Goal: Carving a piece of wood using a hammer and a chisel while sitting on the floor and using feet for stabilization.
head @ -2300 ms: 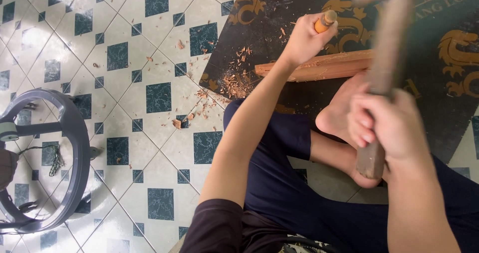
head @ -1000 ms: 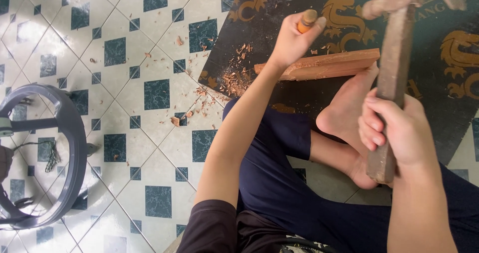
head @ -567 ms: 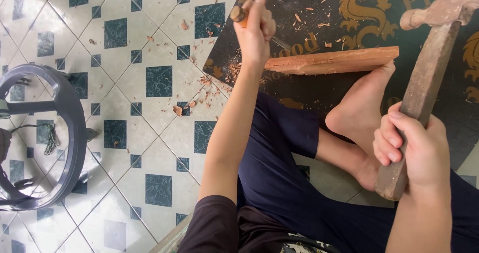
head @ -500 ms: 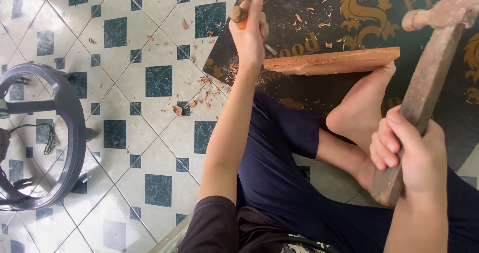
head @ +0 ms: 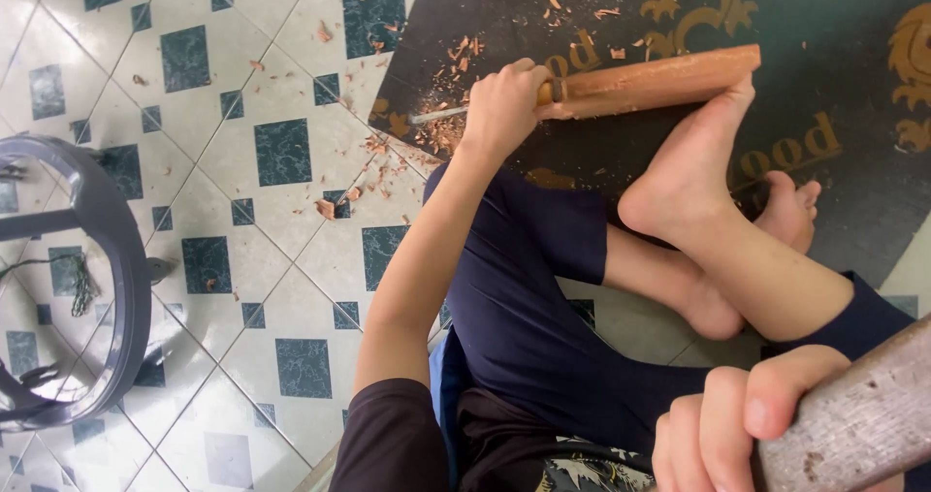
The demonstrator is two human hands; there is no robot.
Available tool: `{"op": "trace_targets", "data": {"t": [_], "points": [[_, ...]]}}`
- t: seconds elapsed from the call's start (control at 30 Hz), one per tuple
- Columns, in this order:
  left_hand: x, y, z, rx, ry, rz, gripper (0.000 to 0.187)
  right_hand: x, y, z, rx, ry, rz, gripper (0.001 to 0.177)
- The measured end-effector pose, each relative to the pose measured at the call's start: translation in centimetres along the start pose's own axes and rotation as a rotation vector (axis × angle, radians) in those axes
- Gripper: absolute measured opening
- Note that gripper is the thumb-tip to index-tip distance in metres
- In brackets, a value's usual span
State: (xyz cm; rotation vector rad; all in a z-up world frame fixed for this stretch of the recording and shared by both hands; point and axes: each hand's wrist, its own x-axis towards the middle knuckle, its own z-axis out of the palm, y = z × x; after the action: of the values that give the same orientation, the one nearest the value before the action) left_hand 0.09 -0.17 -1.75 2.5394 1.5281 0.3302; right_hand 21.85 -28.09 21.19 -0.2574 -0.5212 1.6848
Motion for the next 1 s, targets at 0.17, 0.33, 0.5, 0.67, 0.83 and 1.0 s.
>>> {"op": "trace_targets", "data": {"t": [0.17,0.33,0.5,0.67,0.83,1.0], "points": [[2.8,-1.2,-0.2,-0.114,0.027,-0.074,0.017,-1.3,-0.2,-0.5,0.001,-0.009,-0.01,0.041],[7.3,-4.9,3.6,-0.068,-0.015,-0.065,0.038,-1.1,-0.5,-1.8,0.002,-0.035,-0.001,0.04],[8.7,-6.7,5.5,-0.093,-0.297,-0.13,0.025,-0.1,-1.3,-6.1,0.096,-0.202,0.119,0.052],[10.1,-5.7,4.7,-0.047,-0.382,-0.053,0.006,-1.5,-0.5,-6.1,-0.198,0.163,-0.012,0.066],[10.2,-4.3,5.1,-0.091,-0.475,-0.009,0.016,-0.9,-0.5,-6.6,-0.288,0.277,-0.045,0.067],[10.1,-1.9,4.5,-0.004,-0.634,0.095,0.029,-1.6,-0.9,-6.8,-0.346,0.292,-0.033,0.067]]}}
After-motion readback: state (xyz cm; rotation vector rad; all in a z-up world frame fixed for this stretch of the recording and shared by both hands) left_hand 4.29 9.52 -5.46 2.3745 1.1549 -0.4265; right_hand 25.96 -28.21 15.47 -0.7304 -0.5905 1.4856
